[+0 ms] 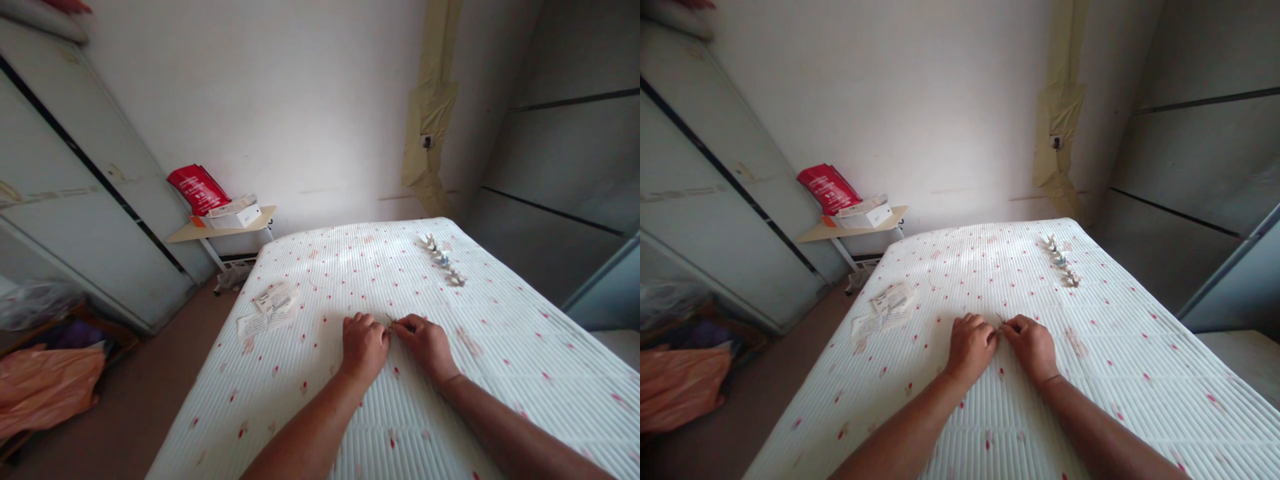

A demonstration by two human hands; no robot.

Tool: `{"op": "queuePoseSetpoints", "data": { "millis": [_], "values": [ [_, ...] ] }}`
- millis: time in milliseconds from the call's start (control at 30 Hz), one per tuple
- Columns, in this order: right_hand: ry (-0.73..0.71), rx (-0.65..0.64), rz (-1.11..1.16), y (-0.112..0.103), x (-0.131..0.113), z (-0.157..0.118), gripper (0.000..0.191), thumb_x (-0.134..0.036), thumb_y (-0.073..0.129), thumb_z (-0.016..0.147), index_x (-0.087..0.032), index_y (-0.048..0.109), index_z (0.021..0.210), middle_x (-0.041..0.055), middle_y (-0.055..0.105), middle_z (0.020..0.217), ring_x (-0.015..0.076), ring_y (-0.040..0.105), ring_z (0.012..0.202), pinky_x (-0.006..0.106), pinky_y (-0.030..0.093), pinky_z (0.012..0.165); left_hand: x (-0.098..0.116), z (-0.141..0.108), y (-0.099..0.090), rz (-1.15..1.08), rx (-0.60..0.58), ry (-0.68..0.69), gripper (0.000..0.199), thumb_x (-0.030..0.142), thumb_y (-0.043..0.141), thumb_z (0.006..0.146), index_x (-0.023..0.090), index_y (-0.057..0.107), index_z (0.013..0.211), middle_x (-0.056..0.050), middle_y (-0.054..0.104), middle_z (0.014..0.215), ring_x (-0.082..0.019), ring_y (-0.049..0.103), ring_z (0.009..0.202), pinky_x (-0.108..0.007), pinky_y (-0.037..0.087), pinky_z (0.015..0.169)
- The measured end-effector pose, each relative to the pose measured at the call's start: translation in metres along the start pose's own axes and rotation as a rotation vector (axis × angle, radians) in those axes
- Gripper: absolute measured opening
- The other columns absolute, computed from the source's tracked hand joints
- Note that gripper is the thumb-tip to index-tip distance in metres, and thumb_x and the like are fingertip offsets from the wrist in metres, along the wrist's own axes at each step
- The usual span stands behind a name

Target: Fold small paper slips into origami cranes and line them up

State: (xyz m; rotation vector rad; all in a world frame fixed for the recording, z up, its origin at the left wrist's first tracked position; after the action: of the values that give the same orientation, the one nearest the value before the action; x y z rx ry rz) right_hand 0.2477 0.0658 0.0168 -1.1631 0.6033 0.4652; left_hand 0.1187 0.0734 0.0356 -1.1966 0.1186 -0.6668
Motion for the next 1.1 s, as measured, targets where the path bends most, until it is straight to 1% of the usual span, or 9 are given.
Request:
{"op": "queuePoseSetpoints", "data": {
  "millis": [100,200,333,467,633,800,900,1000,1100],
  "values": [
    [-0.024,-0.031,-0.072,0.001,-0.002,0.0,0.022,-0.036,0.052,0.075,-0.022,0.066,0.066,0.0014,0.067,0.064,0.017,0.06,0.059,0.025,0.038,0.053,-0.003,0.001,0.001,0.014,0.002,0.013,0.01,0.022,0.059,0.076,0.018,0.063,0.067,-0.005,0.058,0.073,-0.021,0.05,0.081,-0.035,0.034,0.069],
    [-0.037,-0.076,-0.101,0.0,-0.002,0.001,0.02,-0.033,0.053,0.075,-0.021,0.066,0.066,0.0017,0.067,0.063,0.0165,0.06,0.059,0.025,0.038,0.054,-0.005,0.0,0.002,0.031,0.004,0.019,0.012,0.023,0.058,0.077,0.018,0.063,0.067,-0.005,0.058,0.073,-0.02,0.05,0.081,-0.034,0.034,0.069],
    [-0.056,-0.138,-0.049,-0.002,0.003,0.003,0.019,-0.028,0.051,0.075,-0.019,0.068,0.075,0.0031,0.069,0.071,0.017,0.062,0.065,0.026,0.042,0.061,-0.001,0.0,0.002,0.066,0.013,0.058,0.014,0.022,0.055,0.079,0.018,0.064,0.068,-0.006,0.058,0.072,-0.021,0.05,0.08,-0.035,0.035,0.07],
    [-0.045,-0.145,0.013,-0.005,0.009,0.005,0.02,-0.026,0.05,0.074,-0.018,0.069,0.077,0.0037,0.069,0.072,0.0175,0.062,0.066,0.027,0.044,0.063,0.0,0.001,0.002,0.103,0.023,0.071,0.013,0.019,0.055,0.078,0.017,0.064,0.068,-0.006,0.058,0.071,-0.021,0.05,0.08,-0.035,0.035,0.07],
    [0.009,-0.135,0.166,-0.013,0.018,0.009,0.019,-0.028,0.054,0.071,-0.017,0.069,0.077,0.0028,0.07,0.07,0.0174,0.062,0.062,0.026,0.045,0.057,0.0,0.001,0.001,0.096,0.004,0.067,0.014,0.022,0.055,0.078,0.017,0.063,0.068,-0.006,0.059,0.071,-0.021,0.051,0.08,-0.035,0.036,0.069],
    [0.097,-0.158,0.225,-0.029,0.041,0.011,0.022,-0.032,0.056,0.07,-0.017,0.068,0.081,0.0029,0.07,0.072,0.0173,0.062,0.062,0.025,0.045,0.055,-0.004,-0.001,-0.003,0.047,0.001,0.046,0.009,0.024,0.058,0.075,0.018,0.062,0.071,-0.006,0.059,0.074,-0.022,0.051,0.081,-0.035,0.037,0.07],
    [0.082,-0.168,0.242,-0.039,0.05,0.01,0.022,-0.033,0.057,0.07,-0.018,0.068,0.081,0.0031,0.07,0.073,0.0179,0.062,0.064,0.026,0.046,0.058,-0.008,-0.005,-0.005,0.023,0.016,0.063,0.007,0.022,0.058,0.074,0.019,0.063,0.079,-0.005,0.059,0.076,-0.021,0.051,0.082,-0.035,0.037,0.072],
    [0.061,-0.169,0.245,-0.043,0.053,0.007,0.021,-0.034,0.057,0.071,-0.018,0.068,0.08,0.0036,0.07,0.074,0.0182,0.062,0.066,0.027,0.047,0.061,-0.015,-0.01,-0.006,-0.001,0.017,0.072,0.02,0.019,0.057,0.074,0.022,0.062,0.093,-0.004,0.059,0.08,-0.02,0.051,0.083,-0.034,0.039,0.074],
    [0.003,-0.162,0.206,-0.041,0.046,0.004,0.019,-0.032,0.055,0.073,-0.019,0.067,0.079,0.0031,0.068,0.075,0.017,0.061,0.067,0.027,0.047,0.062,-0.018,-0.013,-0.008,-0.04,0.002,0.084,0.03,0.016,0.056,0.073,0.023,0.061,0.101,-0.003,0.059,0.083,-0.02,0.05,0.084,-0.034,0.04,0.077]
  ]
}}
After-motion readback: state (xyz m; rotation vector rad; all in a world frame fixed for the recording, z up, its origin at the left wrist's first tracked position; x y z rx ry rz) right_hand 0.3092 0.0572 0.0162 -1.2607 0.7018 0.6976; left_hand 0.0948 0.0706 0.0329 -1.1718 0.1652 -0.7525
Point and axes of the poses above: each hand's wrist, its own z-axis towards the middle knuckle, its own y-axis out of the palm, x = y × z, the point moved 7 cm from there along z, towards the middle knuckle
